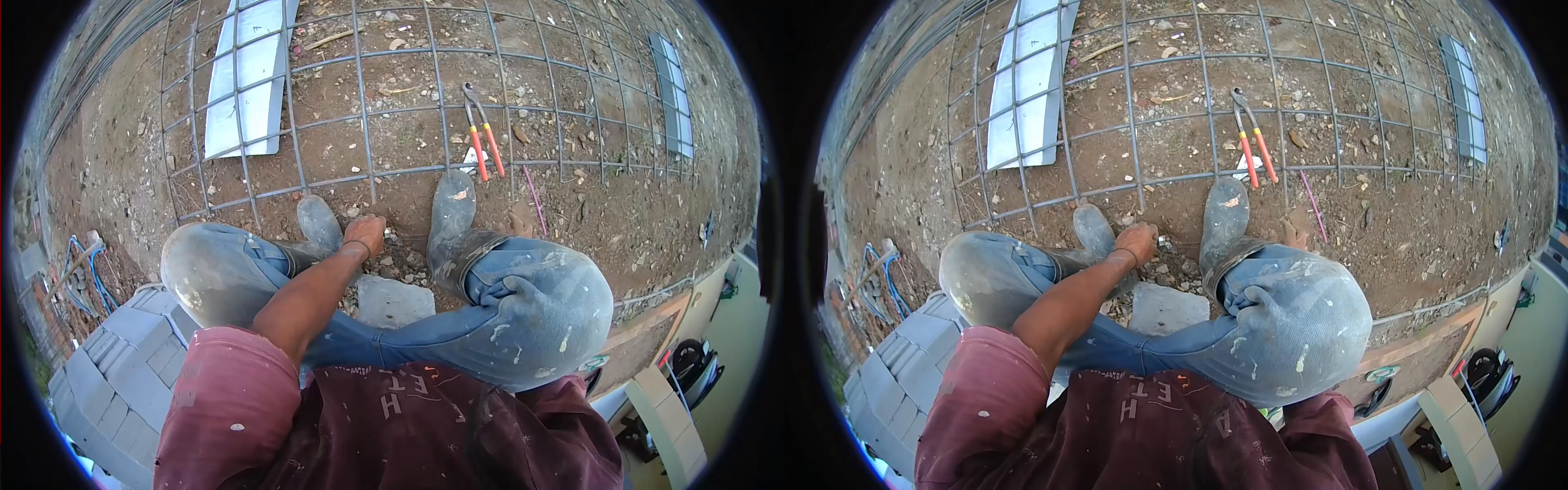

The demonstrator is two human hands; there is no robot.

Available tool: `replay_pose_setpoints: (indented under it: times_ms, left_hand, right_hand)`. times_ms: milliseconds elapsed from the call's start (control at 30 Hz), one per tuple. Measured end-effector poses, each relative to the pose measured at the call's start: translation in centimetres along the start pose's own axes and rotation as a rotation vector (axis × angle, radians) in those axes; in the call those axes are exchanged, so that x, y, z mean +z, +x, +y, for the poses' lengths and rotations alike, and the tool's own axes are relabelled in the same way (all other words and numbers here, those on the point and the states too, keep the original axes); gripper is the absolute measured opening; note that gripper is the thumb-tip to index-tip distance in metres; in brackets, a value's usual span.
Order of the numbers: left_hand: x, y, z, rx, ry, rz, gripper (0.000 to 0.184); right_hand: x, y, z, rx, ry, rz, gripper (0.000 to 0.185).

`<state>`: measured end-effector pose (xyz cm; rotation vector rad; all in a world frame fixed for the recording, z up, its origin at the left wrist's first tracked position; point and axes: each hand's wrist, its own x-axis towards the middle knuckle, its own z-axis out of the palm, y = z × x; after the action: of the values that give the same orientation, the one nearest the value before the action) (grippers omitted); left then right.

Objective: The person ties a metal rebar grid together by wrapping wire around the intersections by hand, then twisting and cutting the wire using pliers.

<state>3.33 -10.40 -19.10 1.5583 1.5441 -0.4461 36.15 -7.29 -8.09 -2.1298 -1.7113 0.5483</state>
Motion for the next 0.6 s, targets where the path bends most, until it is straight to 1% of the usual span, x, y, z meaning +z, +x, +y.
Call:
replay_pose_setpoints:
  times_ms: [67, 100, 133, 167, 200, 233, 300, 367, 433, 500, 567, 600]
  left_hand:
    - [0.7, 1.1, 0.1, 0.032, 0.062, -0.007, 0.024]
    - [1.9, 1.1, 0.3, 0.074, 0.099, 0.017, 0.021]
    - [2.6, 1.4, 0.5, 0.124, 0.138, 0.046, 0.018]
    - [3.3, 1.8, 0.8, 0.155, 0.148, 0.045, 0.018]
    - [4.2, 1.8, 1.0, 0.139, 0.12, -0.025, 0.023]
    - [4.7, 2.1, 1.1, 0.126, 0.091, -0.1, 0.028]
    - [5.0, 2.7, 1.1, 0.17, 0.155, -0.094, 0.029]
    - [3.6, 3.2, 1.8, 0.181, 0.254, -0.123, 0.029]
    - [2.8, 3.4, 2.0, 0.26, 0.332, -0.122, 0.029]
    - [2.8, 3.3, 2.1, 0.329, 0.415, -0.123, 0.029]
    - [3.5, 3.5, 2.0, 0.401, 0.43, -0.082, 0.029]
    - [2.1, 2.7, 3.5, 0.395, 0.447, -0.113, 0.025]
  right_hand:
    - [-5.5, -7.1, 1.1, 0.158, 0.559, -0.349, 0.037]
    - [-6.9, -9.0, 1.7, 0.236, 0.836, -0.524, 0.037]
    - [-7.1, -9.3, 2.0, 0.242, 0.834, -0.5, 0.037]
    - [-7.0, -9.7, 2.0, 0.225, 0.87, -0.556, 0.036]
    - [-7.1, -10.4, 2.1, 0.213, 0.903, -0.608, 0.035]
    - [-6.5, -11.6, 2.6, 0.232, 0.889, -0.57, 0.035]
    - [-4.6, -14.7, 4.5, 0.603, 1.363, -0.563, 0.032]
    - [-3.9, -15.5, 4.6, 0.586, 1.307, -0.561, 0.031]
    - [-3.2, -15.6, 4.2, 0.535, 1.202, -0.563, 0.03]
    - [-2.6, -15.4, 3.8, 0.478, 1.057, -0.548, 0.03]
    - [-2.0, -15.4, 3.5, 0.43, 0.892, -0.526, 0.03]
    - [-1.8, -15.3, 3.4, 0.408, 0.805, -0.516, 0.029]
